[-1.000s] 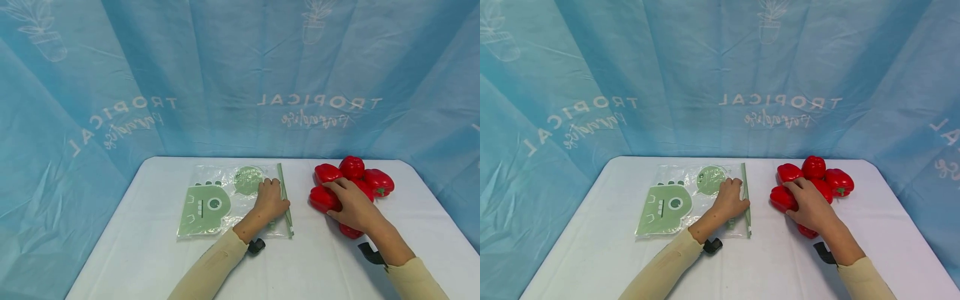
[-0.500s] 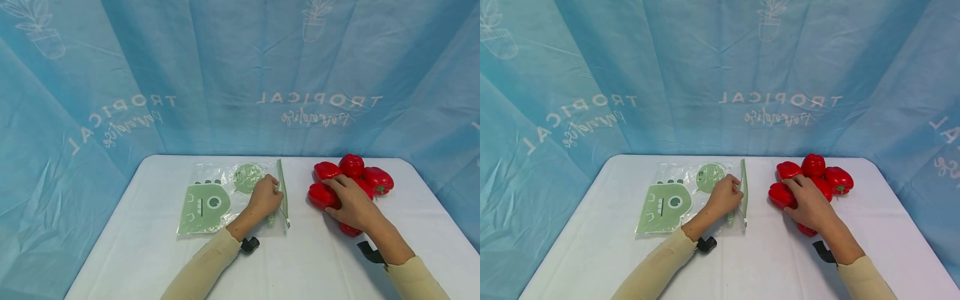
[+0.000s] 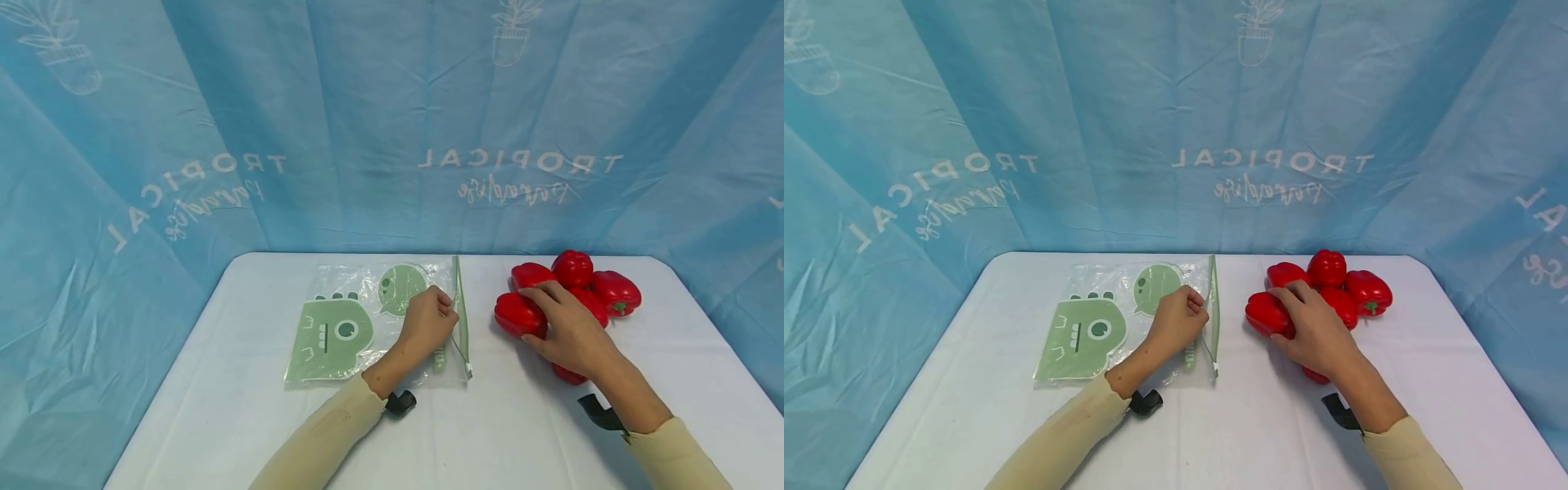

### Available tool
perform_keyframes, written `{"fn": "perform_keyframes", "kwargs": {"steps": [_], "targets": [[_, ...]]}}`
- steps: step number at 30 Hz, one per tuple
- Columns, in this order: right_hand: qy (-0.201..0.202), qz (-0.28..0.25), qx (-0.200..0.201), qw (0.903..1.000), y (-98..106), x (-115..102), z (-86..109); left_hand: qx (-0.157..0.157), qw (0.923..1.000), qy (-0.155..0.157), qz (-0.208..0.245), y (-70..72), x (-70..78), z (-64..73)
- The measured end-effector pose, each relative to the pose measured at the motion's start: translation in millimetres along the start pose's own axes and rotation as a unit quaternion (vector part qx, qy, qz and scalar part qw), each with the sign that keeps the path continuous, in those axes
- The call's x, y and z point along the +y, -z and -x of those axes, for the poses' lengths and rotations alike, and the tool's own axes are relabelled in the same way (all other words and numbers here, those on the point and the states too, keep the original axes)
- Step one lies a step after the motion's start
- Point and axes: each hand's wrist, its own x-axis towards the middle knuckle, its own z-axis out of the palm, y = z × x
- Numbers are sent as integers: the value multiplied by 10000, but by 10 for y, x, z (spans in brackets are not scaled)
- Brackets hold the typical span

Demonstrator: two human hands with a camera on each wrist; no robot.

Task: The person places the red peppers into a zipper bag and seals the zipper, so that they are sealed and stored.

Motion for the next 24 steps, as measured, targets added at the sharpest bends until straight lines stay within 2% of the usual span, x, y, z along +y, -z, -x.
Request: {"fn": "perform_keyframes", "kwargs": {"steps": [8, 13, 18, 24], "targets": [[75, -285, 89, 9995, -42, -77, -14, 72, 9996, -228, 168, 71, 10, 77], [287, -473, 314, 9980, -105, -126, -24, 130, 9992, -364, 42, 107, 56, 80], [328, -582, 448, 9968, -153, -222, -61, 162, 9988, -466, -61, 134, 89, 80], [460, -684, 496, 9954, -212, -298, -134, 183, 9980, -591, -139, 129, 119, 89]]}}
